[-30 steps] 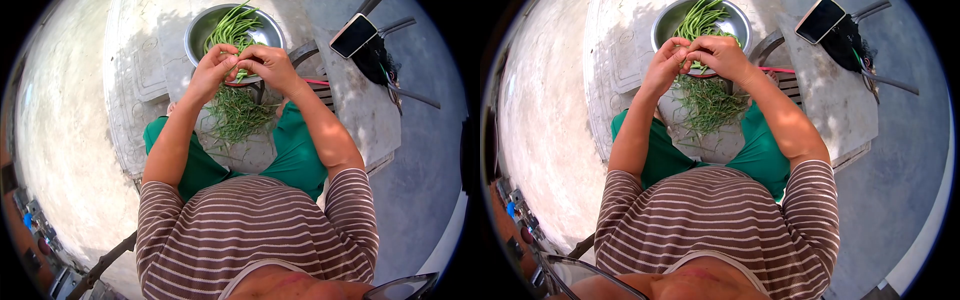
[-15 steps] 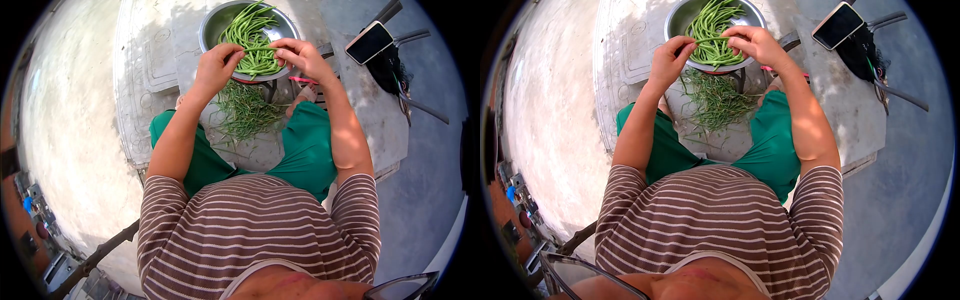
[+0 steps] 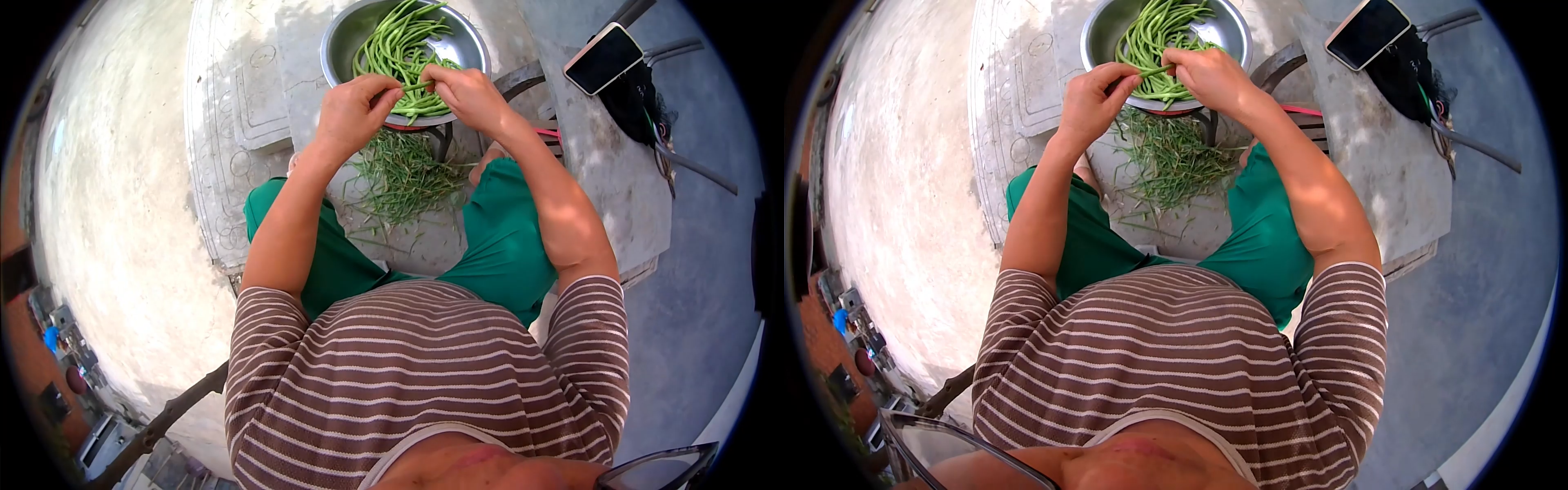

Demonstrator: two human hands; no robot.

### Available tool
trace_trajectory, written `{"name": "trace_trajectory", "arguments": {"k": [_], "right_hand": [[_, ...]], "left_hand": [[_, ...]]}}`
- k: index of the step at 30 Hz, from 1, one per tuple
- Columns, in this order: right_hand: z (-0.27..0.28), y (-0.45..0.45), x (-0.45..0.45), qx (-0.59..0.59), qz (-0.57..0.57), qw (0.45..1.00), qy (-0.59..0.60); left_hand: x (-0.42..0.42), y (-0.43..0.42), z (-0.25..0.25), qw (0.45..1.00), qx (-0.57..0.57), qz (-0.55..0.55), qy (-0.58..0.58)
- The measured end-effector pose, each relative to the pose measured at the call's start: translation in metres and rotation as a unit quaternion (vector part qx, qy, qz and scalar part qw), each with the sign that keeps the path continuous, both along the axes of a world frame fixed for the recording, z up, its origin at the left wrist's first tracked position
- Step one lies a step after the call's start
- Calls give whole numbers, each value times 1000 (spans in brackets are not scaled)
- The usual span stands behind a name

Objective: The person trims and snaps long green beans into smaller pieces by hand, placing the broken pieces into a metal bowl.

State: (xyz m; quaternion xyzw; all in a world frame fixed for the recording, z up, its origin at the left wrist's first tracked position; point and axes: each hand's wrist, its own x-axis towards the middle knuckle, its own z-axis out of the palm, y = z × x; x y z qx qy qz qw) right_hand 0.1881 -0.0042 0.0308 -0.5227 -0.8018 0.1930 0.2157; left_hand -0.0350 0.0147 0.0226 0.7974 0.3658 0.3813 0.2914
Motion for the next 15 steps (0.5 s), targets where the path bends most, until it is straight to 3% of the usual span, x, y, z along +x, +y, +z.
{"name": "trace_trajectory", "arguments": {"k": [4,6,7,9,10,12,15], "right_hand": [[-8,7,2,6,-42,998,50],[-4,9,1,-112,-67,967,218],[-1,8,1,-112,-67,967,217],[3,5,2,-297,-44,888,348],[3,5,4,-298,-44,888,348],[4,6,6,-401,-40,836,373],[9,4,3,-434,-21,820,374]], "left_hand": [[2,-2,-4,1000,-4,-12,-9],[2,-1,-4,1000,-8,-14,-9],[1,0,-4,1000,-10,-19,-11],[0,2,-5,1000,-14,-23,-14],[-1,2,-6,999,-16,-29,-5],[-2,2,-7,999,-20,-34,5],[-3,3,-8,998,-7,-41,36]]}}
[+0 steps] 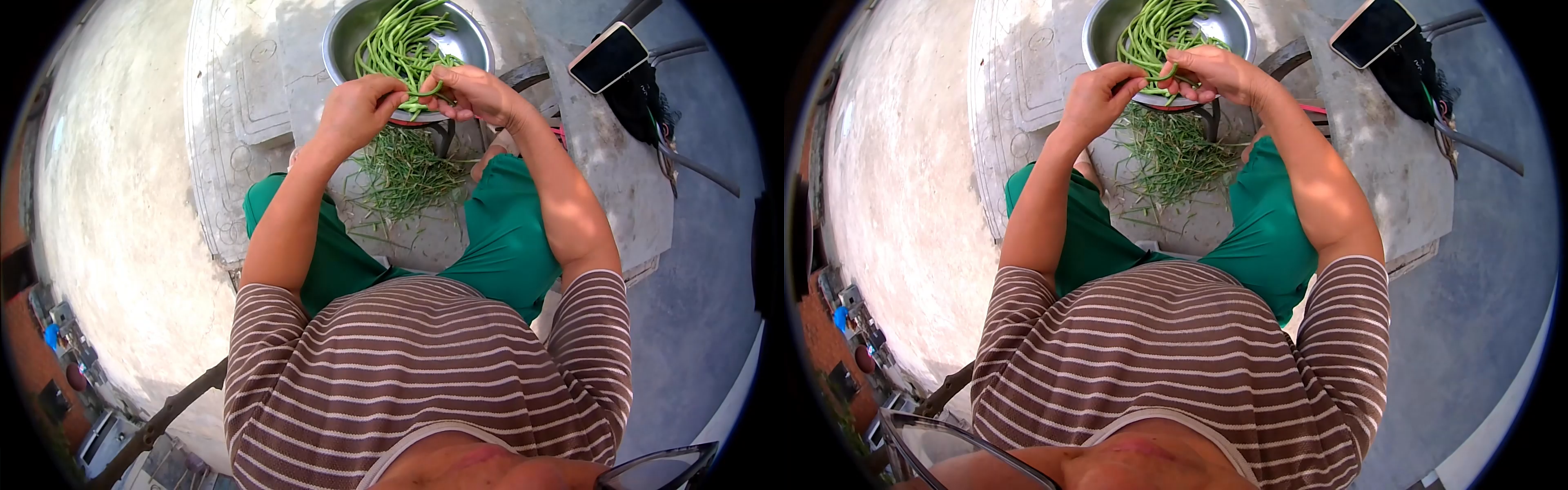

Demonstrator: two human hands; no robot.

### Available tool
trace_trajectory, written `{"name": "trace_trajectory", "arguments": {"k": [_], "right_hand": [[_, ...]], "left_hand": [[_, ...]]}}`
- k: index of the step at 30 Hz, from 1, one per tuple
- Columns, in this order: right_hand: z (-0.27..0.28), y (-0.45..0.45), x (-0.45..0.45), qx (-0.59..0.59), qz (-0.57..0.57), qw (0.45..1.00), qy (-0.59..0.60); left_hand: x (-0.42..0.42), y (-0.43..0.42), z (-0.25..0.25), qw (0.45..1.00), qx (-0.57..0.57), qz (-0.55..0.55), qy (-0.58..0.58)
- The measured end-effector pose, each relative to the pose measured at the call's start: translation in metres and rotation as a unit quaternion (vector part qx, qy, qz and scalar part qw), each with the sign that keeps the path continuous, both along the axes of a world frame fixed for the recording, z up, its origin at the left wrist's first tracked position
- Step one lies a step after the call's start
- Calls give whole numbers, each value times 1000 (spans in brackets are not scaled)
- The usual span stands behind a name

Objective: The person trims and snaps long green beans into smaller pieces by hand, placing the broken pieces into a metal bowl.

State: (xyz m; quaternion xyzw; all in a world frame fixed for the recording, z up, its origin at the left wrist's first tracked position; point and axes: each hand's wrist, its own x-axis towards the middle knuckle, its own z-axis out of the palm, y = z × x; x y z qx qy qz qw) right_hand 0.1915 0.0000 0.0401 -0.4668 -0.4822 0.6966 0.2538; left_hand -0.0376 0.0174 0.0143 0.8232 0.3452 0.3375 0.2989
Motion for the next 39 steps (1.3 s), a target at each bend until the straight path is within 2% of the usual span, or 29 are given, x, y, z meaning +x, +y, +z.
{"name": "trace_trajectory", "arguments": {"k": [4,9,11,15,17,18,19,21,24,30,33,37,39], "right_hand": [[5,0,-4,-11,87,996,-11],[-3,-6,-16,37,69,993,-85],[0,-7,-17,150,60,980,-119],[5,-6,-17,158,56,978,-123],[3,-5,-15,191,43,971,-135],[0,-3,-11,243,48,955,-163],[-4,-1,-9,244,47,955,-162],[-12,0,-7,357,-23,905,-232],[-15,5,0,318,-17,909,-268],[-17,4,-3,347,-17,883,-317],[-22,6,-3,371,-15,866,-334],[-26,9,8,340,-64,868,-356],[-22,11,14,306,-122,917,-226]], "left_hand": [[1,1,-2,999,46,-9,17],[2,0,0,997,73,-3,26],[2,-1,11,999,-18,19,25],[-5,8,5,999,-23,15,29],[-7,12,-2,1000,21,-5,2],[-9,13,-1,1000,22,-6,4],[-12,14,0,999,11,2,31],[-16,15,1,998,0,8,57],[-16,12,11,998,-61,19,25],[-13,8,12,998,-56,-21,-13],[-15,6,17,996,-74,-34,47],[-15,1,25,994,-95,-57,20],[-17,2,20,983,-152,-78,-72]]}}
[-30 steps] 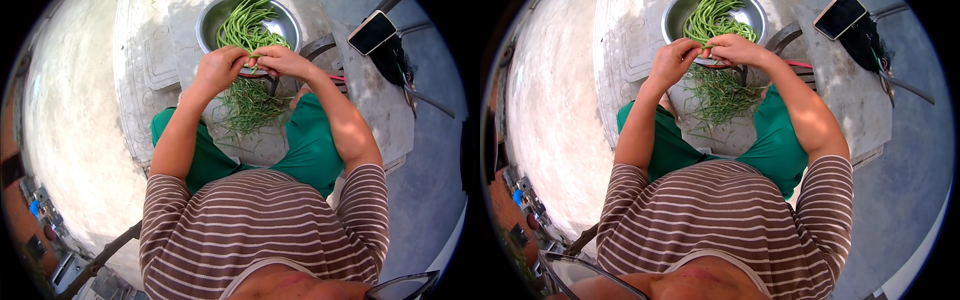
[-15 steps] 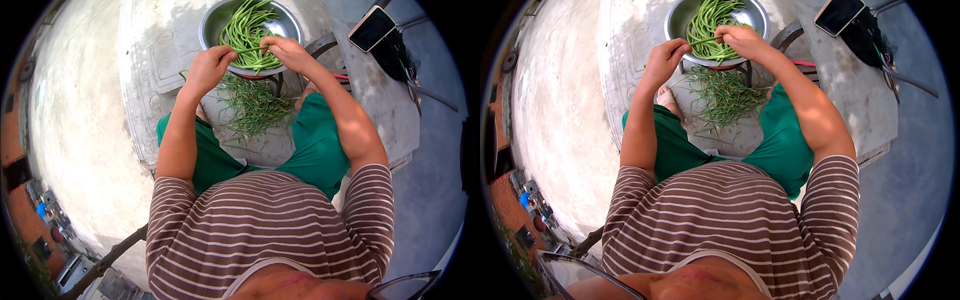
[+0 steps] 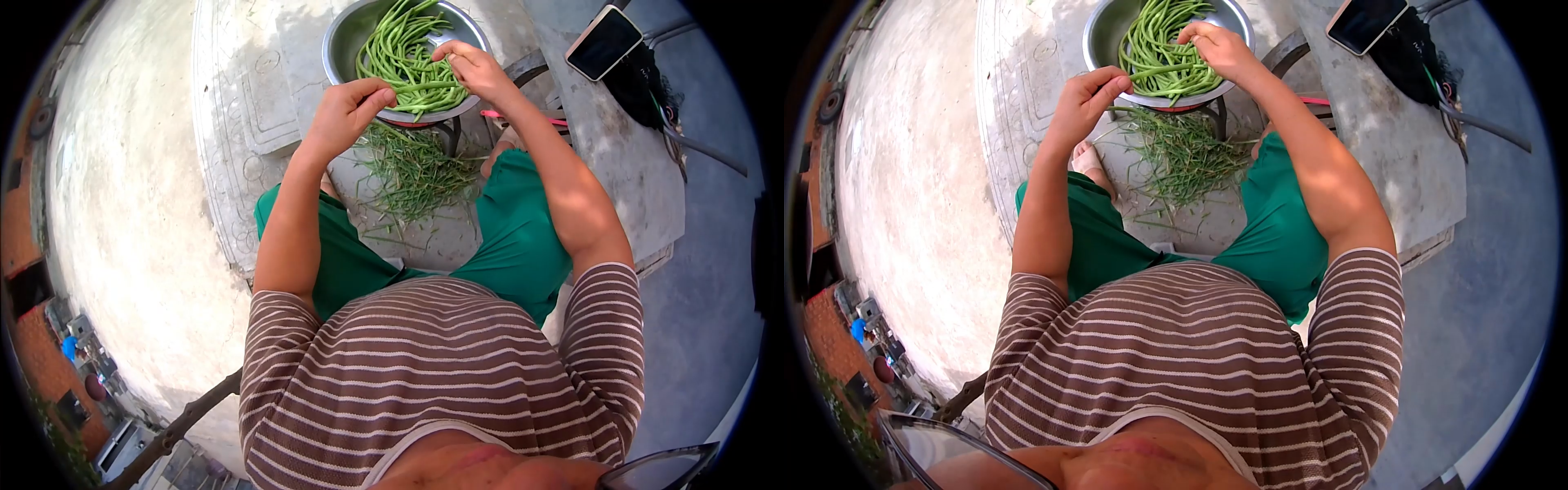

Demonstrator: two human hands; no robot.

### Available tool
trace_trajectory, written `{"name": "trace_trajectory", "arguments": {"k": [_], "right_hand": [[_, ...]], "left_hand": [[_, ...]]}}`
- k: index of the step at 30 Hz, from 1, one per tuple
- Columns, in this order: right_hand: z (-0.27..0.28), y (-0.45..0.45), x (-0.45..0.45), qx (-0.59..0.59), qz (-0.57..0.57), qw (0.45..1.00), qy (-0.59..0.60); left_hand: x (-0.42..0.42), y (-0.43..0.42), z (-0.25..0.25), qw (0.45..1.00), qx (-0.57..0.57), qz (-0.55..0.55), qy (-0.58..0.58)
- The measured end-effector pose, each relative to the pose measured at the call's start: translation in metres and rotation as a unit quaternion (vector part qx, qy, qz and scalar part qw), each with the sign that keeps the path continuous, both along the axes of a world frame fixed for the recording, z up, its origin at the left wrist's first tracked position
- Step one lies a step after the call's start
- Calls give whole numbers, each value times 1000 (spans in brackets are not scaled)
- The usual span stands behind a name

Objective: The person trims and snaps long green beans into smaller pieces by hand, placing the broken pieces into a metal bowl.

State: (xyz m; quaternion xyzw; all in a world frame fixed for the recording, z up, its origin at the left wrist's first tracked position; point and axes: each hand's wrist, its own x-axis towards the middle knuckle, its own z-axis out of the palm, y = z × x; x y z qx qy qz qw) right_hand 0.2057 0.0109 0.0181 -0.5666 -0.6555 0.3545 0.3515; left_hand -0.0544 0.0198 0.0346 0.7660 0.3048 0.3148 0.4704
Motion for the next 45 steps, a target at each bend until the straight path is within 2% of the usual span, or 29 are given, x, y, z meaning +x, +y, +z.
{"name": "trace_trajectory", "arguments": {"k": [1,2,5,8,10,12,13,14,15,16,18,21,28,31,33,34,36,37,38,40,44,45], "right_hand": [[2,-2,-1,-160,0,968,192],[4,-5,-3,-161,2,968,191],[12,-14,-16,-263,83,926,258],[32,-19,-27,-327,143,900,250],[31,-19,-27,-327,153,903,233],[20,-16,-22,-283,186,927,161],[12,-14,-23,-283,185,927,162],[4,-13,-25,-134,192,969,83],[0,-12,-27,19,193,981,2],[-3,-12,-27,18,190,982,2],[-5,-11,-27,31,147,983,-104],[-5,-14,-28,41,127,977,-165],[-9,-12,-36,88,53,984,-147],[-8,-8,-43,45,10,995,-89],[-4,-9,-50,4,-32,999,27],[-4,-8,-52,6,-30,999,27],[-1,-9,-56,-31,-45,968,244],[4,-12,-58,-63,-90,942,316],[10,-7,-50,-60,-88,943,314],[20,6,-20,-2,-209,878,431],[25,-1,2,-7,-132,895,426],[25,-8,-5,-69,-83,916,387]], "left_hand": [[-1,1,-1,1000,0,1,-1],[-2,3,-2,1000,-10,-8,6],[-1,7,-4,998,-35,-16,42],[2,6,-4,997,-44,-16,66],[3,6,-5,997,-38,-14,64],[3,7,-8,996,-28,-3,80],[4,6,-9,996,-28,-4,81],[5,4,-10,997,-20,-2,77],[6,2,-10,997,-11,-1,74],[8,0,-10,997,-11,-3,74],[10,-1,-9,989,19,6,150],[15,-2,-18,990,72,-2,118],[22,-2,-17,993,48,5,106],[24,0,-21,993,53,23,102],[23,0,-23,997,41,46,53],[24,0,-22,997,43,47,52],[25,-1,-20,996,24,71,39],[24,-3,-19,996,26,72,38],[22,-6,-19,998,-10,48,26],[20,-8,-18,999,-40,22,15],[19,-11,-29,994,-103,-22,-37],[18,-11,-29,990,-127,-38,-43]]}}
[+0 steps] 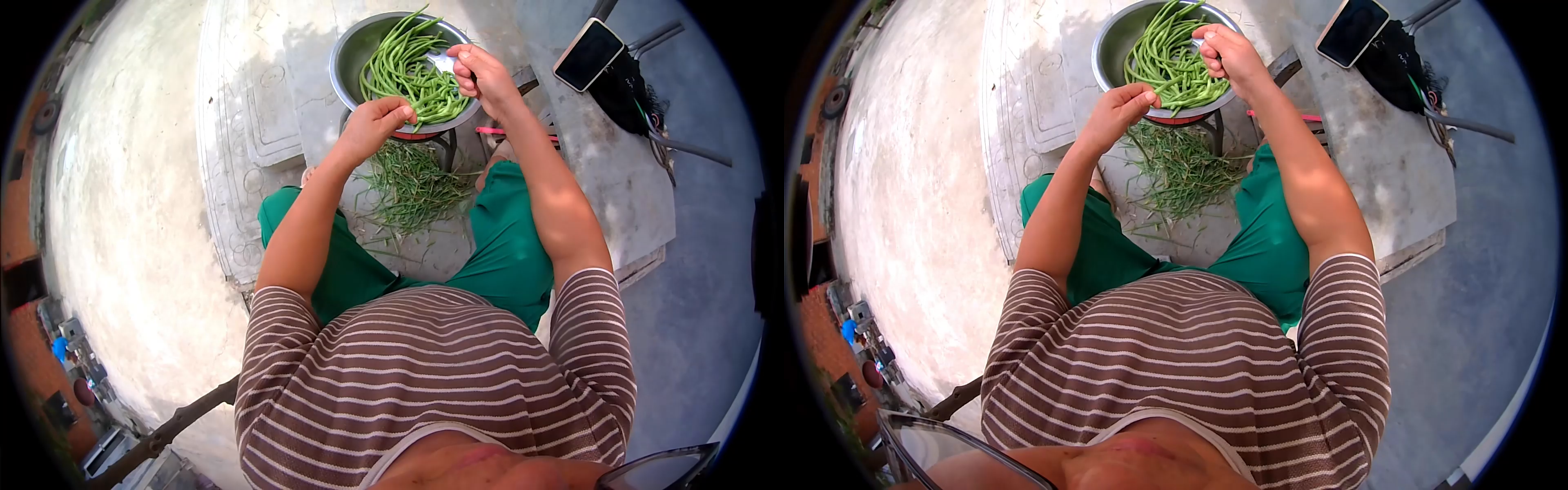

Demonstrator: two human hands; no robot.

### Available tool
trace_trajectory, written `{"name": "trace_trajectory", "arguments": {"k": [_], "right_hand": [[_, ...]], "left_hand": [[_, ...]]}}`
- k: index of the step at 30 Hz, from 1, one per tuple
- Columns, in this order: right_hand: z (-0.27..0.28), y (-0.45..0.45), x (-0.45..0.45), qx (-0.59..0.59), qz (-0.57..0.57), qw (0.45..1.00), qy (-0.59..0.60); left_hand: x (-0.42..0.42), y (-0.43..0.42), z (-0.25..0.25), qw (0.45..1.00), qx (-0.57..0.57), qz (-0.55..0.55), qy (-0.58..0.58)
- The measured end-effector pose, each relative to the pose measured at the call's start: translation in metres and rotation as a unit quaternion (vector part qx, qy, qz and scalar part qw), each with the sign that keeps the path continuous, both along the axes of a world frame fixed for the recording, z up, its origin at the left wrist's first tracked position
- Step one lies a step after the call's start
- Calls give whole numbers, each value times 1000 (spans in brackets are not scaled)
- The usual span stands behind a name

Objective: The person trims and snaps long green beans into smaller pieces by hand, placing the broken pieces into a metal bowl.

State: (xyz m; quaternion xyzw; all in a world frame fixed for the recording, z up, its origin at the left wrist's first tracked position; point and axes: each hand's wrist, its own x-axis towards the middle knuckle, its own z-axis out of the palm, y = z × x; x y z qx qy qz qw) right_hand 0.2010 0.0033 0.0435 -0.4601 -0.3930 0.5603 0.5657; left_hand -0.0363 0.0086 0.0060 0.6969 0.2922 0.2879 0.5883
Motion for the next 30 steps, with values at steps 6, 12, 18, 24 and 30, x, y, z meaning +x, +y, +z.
{"name": "trace_trajectory", "arguments": {"k": [6,12,18,24,30], "right_hand": [[8,-18,-31,-47,68,990,-114],[14,-24,-18,-37,91,992,-81],[-13,-7,-15,143,-20,945,-295],[4,-13,-20,240,86,902,-348],[8,-37,-47,283,60,747,-598]], "left_hand": [[-4,-7,7,993,-108,-40,-35],[-5,-6,5,990,-119,-41,-59],[-4,-7,6,989,-123,-43,-74],[0,-8,4,994,-85,-20,-65],[6,-2,-13,999,0,38,-34]]}}
